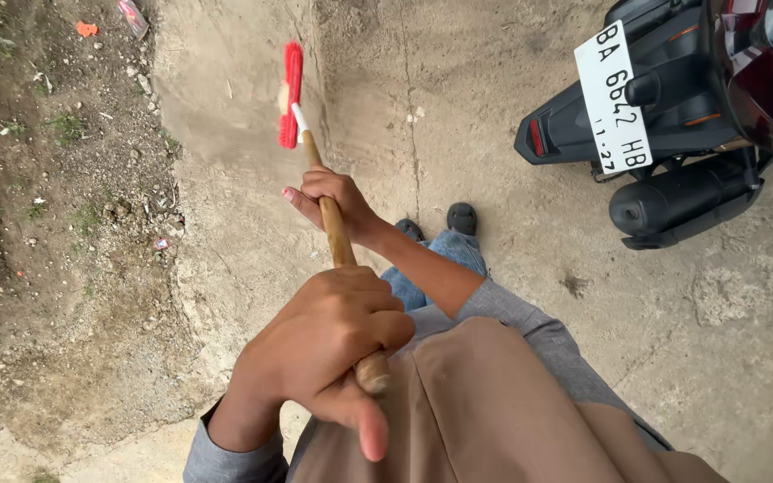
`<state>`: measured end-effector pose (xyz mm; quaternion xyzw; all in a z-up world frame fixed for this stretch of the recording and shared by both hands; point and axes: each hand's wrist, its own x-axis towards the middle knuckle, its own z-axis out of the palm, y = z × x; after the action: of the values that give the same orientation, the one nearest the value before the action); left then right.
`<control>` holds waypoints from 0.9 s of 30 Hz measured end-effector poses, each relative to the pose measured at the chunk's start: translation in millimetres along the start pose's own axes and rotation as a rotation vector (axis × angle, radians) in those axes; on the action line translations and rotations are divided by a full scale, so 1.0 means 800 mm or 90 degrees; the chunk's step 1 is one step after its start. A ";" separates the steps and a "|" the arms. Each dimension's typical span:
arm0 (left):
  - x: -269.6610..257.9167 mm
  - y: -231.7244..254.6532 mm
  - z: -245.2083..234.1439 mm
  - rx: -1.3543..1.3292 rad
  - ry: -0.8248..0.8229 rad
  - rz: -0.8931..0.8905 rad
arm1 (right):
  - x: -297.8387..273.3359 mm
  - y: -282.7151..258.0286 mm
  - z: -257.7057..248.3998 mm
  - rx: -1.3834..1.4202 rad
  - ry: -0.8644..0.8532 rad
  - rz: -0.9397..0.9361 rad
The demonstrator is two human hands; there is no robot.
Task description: The person sweeps a concrete outdoor area using a red-bristled broom, moving around a parked motorcycle, several potted plants in white bags, and a wooden bench.
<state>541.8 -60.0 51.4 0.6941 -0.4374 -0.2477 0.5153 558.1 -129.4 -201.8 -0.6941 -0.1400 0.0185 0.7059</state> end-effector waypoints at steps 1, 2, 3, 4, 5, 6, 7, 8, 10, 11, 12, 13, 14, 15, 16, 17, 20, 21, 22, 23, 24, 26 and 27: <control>0.003 0.008 -0.010 -0.013 -0.004 0.023 | 0.009 -0.013 -0.020 -0.027 0.016 0.007; 0.005 0.016 -0.022 -0.027 -0.007 0.045 | 0.014 -0.025 -0.041 -0.053 0.032 0.014; 0.009 0.026 -0.029 -0.080 0.068 -0.039 | 0.021 -0.033 -0.064 -0.063 0.047 0.010; 0.016 0.027 -0.036 -0.136 0.139 -0.128 | 0.024 -0.037 -0.087 -0.120 0.068 0.022; 0.029 0.012 -0.042 -0.138 0.123 -0.119 | 0.025 -0.035 -0.108 -0.176 0.090 0.038; 0.047 -0.011 -0.046 -0.188 0.192 -0.065 | 0.028 -0.026 -0.132 -0.182 0.107 0.039; 0.063 -0.035 -0.047 -0.241 0.259 -0.014 | 0.029 -0.012 -0.156 -0.230 0.138 0.060; 0.080 -0.060 -0.049 -0.264 0.264 0.002 | 0.030 0.006 -0.180 -0.278 0.169 0.083; 0.121 -0.112 -0.059 -0.288 0.253 -0.004 | 0.032 0.048 -0.225 -0.315 0.216 0.109; 0.140 -0.132 -0.065 -0.289 0.238 -0.030 | 0.036 0.070 -0.241 -0.346 0.246 0.134; 0.157 -0.147 -0.067 -0.290 0.227 -0.028 | 0.044 0.090 -0.255 -0.347 0.257 0.136; 0.175 -0.159 -0.067 -0.283 0.205 -0.045 | 0.053 0.106 -0.267 -0.343 0.264 0.141; 0.191 -0.167 -0.073 -0.275 0.183 -0.061 | 0.063 0.118 -0.277 -0.340 0.272 0.145; 0.202 -0.169 -0.085 -0.274 0.178 -0.061 | 0.081 0.125 -0.280 -0.339 0.277 0.145; 0.209 -0.164 -0.100 -0.223 0.174 -0.070 | 0.104 0.130 -0.275 -0.302 0.273 0.121; 0.215 -0.157 -0.114 -0.172 0.173 -0.081 | 0.128 0.130 -0.266 -0.264 0.267 0.097; 0.240 -0.131 -0.148 -0.082 0.148 -0.120 | 0.193 0.119 -0.233 -0.195 0.257 0.093; 0.253 -0.126 -0.154 -0.081 0.149 -0.123 | 0.216 0.118 -0.228 -0.134 0.219 0.074; 0.268 -0.122 -0.153 -0.027 0.110 -0.118 | 0.233 0.115 -0.227 -0.072 0.180 0.054; 0.283 -0.118 -0.154 0.027 0.071 -0.111 | 0.245 0.112 -0.232 -0.071 0.179 0.053; 0.295 -0.112 -0.158 0.029 0.072 -0.112 | 0.257 0.108 -0.237 -0.042 0.121 0.043; 0.314 -0.104 -0.172 0.062 -0.104 -0.085 | 0.277 0.092 -0.242 -0.015 0.066 0.028; 0.315 -0.096 -0.187 0.061 -0.109 -0.082 | 0.275 0.078 -0.242 -0.029 0.073 0.036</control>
<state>812.5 -195.8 58.6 0.7212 -0.4456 -0.3171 0.4252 823.0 -267.2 -224.7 -0.7136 -0.0798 -0.0047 0.6960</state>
